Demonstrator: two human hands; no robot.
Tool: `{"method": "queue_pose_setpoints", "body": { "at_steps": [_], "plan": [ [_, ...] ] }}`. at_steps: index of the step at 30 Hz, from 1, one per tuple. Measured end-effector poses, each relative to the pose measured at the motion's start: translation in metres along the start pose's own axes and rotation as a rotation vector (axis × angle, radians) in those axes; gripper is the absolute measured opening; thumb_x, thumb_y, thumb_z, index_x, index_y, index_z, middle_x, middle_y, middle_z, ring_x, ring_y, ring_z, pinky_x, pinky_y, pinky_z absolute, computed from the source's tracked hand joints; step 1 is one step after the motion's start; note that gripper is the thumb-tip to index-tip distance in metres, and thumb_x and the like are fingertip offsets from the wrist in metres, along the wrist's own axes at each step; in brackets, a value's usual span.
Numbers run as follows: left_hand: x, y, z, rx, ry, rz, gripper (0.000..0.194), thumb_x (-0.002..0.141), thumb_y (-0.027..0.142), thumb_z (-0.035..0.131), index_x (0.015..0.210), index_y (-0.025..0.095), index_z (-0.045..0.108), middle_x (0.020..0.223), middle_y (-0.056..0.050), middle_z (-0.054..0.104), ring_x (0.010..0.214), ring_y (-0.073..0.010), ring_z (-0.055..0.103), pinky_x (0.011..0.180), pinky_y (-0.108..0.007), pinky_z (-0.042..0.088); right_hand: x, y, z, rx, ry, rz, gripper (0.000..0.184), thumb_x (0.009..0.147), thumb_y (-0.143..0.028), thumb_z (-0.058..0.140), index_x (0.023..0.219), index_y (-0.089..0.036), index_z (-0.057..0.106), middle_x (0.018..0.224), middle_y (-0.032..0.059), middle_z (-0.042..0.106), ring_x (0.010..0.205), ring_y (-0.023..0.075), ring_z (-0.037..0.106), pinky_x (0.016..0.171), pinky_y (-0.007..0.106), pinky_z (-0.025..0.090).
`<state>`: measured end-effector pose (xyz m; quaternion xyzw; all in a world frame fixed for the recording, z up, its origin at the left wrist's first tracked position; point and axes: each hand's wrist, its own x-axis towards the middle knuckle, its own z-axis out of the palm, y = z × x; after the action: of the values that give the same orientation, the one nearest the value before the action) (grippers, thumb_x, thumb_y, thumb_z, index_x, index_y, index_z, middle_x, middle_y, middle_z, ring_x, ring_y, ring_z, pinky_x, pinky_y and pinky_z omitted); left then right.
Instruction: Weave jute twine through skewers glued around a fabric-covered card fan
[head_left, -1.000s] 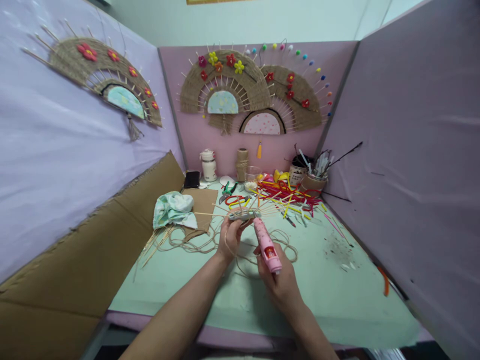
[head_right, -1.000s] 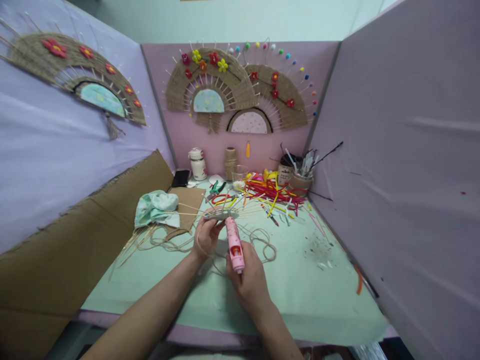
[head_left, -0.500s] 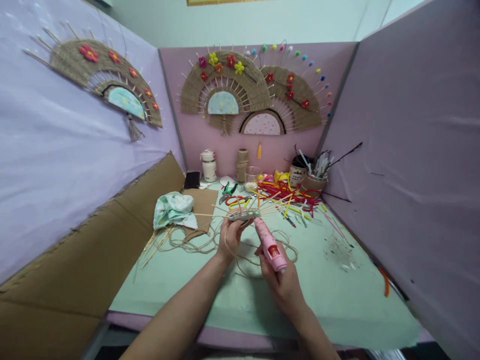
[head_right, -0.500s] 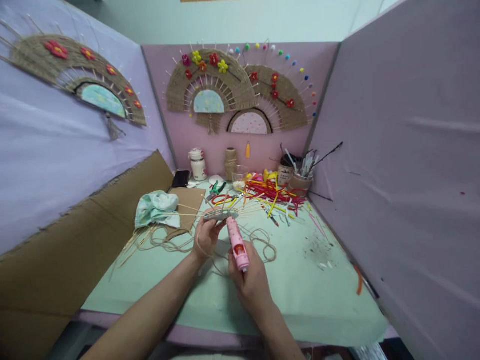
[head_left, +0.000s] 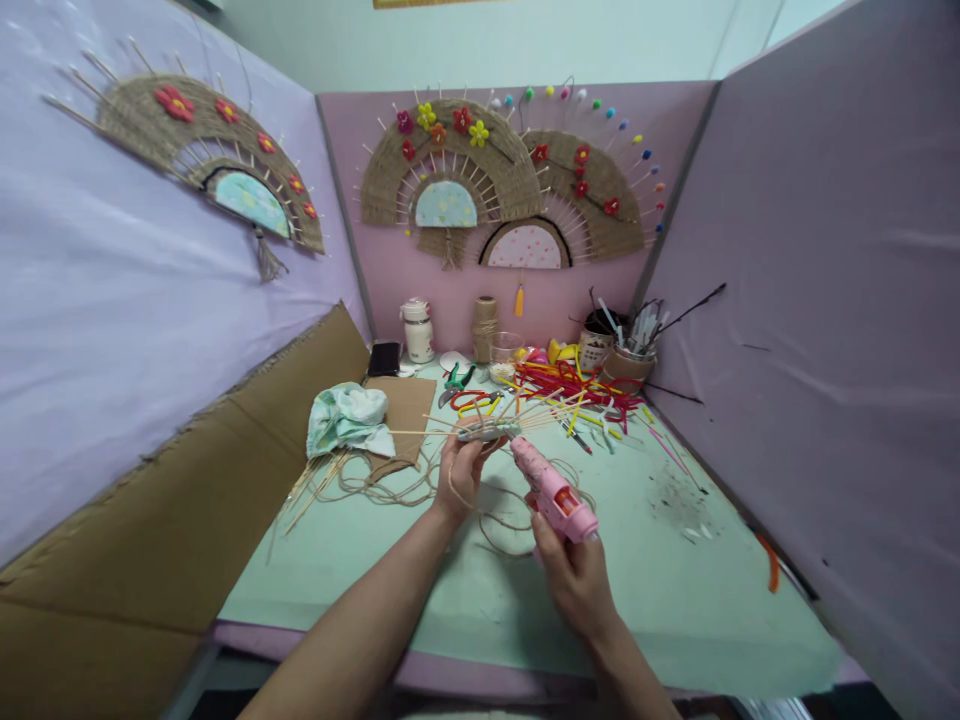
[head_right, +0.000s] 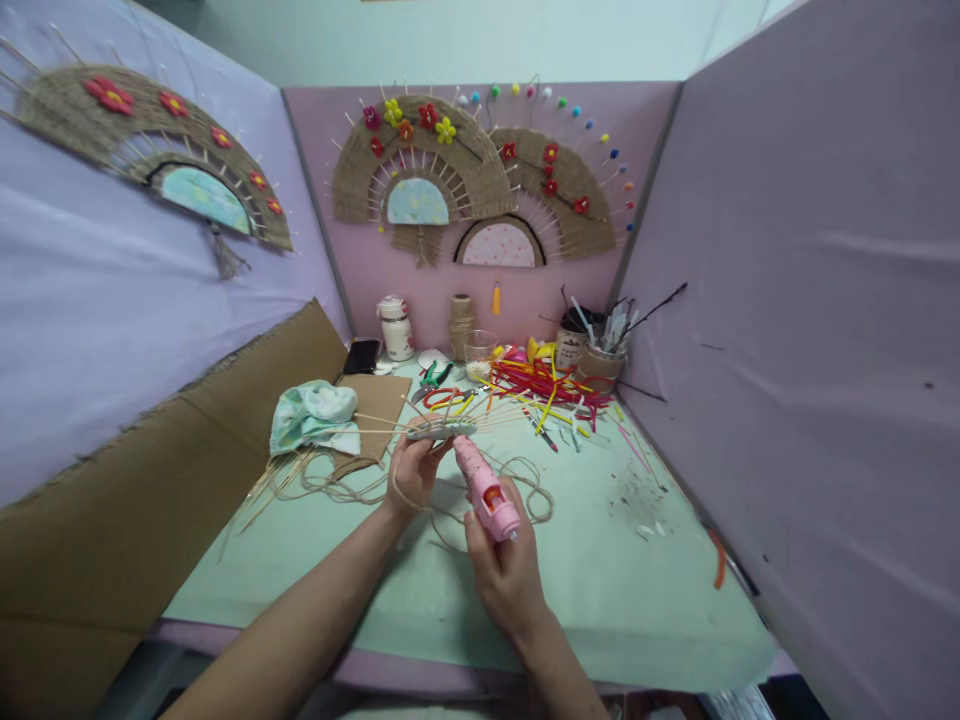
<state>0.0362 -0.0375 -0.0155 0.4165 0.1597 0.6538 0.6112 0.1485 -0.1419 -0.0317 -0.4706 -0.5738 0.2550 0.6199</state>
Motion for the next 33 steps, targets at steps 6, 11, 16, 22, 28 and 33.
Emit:
{"method": "queue_pose_setpoints", "body": {
  "at_steps": [6,11,16,22,28,33],
  "plan": [
    [-0.0003,0.0005,-0.0001,0.012,-0.009,0.002,0.018,0.073,0.022,0.058,0.09,0.017,0.064,0.088,-0.004,0.068,0.088,-0.0185,0.064,0.087,-0.036,0.05,0.0009,-0.0052,0.0008,-0.009,0.006,0.016,0.031,0.086,-0.036,0.051,0.108,-0.015,0.058,0.094,0.0093,0.065,0.086,0.0218,0.06,0.076,0.033,0.05],
    [-0.0004,0.0011,0.0008,0.038,0.018,-0.012,0.019,0.072,0.023,0.058,0.088,0.017,0.064,0.087,-0.005,0.068,0.088,-0.0203,0.064,0.087,-0.038,0.05,-0.0004,-0.0045,0.0009,-0.021,0.021,0.022,0.028,0.086,-0.036,0.051,0.104,-0.016,0.059,0.093,0.0094,0.066,0.085,0.0221,0.061,0.076,0.034,0.05],
    [-0.0006,0.0011,0.0012,0.038,0.022,-0.014,0.02,0.071,0.023,0.059,0.089,0.017,0.064,0.088,-0.005,0.068,0.089,-0.0206,0.064,0.088,-0.039,0.05,-0.0013,-0.0012,0.0011,-0.027,0.035,0.025,0.03,0.086,-0.037,0.052,0.105,-0.015,0.059,0.094,0.0106,0.066,0.088,0.0235,0.061,0.078,0.035,0.05],
    [-0.0005,0.0007,0.0015,0.004,0.003,0.001,0.018,0.072,0.023,0.06,0.089,0.017,0.064,0.087,-0.005,0.068,0.086,-0.0189,0.065,0.086,-0.037,0.05,-0.0014,-0.0017,0.0014,-0.025,0.049,0.036,0.029,0.084,-0.039,0.053,0.1,-0.015,0.059,0.093,0.0113,0.066,0.086,0.0239,0.062,0.079,0.036,0.05],
    [-0.0011,0.0003,0.0013,0.015,0.033,-0.02,0.02,0.07,0.023,0.061,0.089,0.017,0.063,0.086,-0.005,0.068,0.087,-0.0201,0.064,0.087,-0.038,0.049,-0.0016,-0.0013,0.0015,-0.028,0.054,0.036,0.03,0.085,-0.04,0.052,0.1,-0.015,0.06,0.088,0.0103,0.066,0.085,0.0241,0.062,0.079,0.037,0.051],
    [-0.0014,0.0006,0.0013,0.018,0.035,-0.03,0.021,0.07,0.023,0.06,0.091,0.018,0.063,0.087,-0.005,0.068,0.087,-0.0199,0.064,0.087,-0.038,0.049,-0.0016,-0.0008,0.0011,-0.037,0.06,0.031,0.03,0.085,-0.041,0.052,0.099,-0.016,0.061,0.081,0.0091,0.066,0.081,0.0241,0.063,0.075,0.036,0.052]
  ]
}}
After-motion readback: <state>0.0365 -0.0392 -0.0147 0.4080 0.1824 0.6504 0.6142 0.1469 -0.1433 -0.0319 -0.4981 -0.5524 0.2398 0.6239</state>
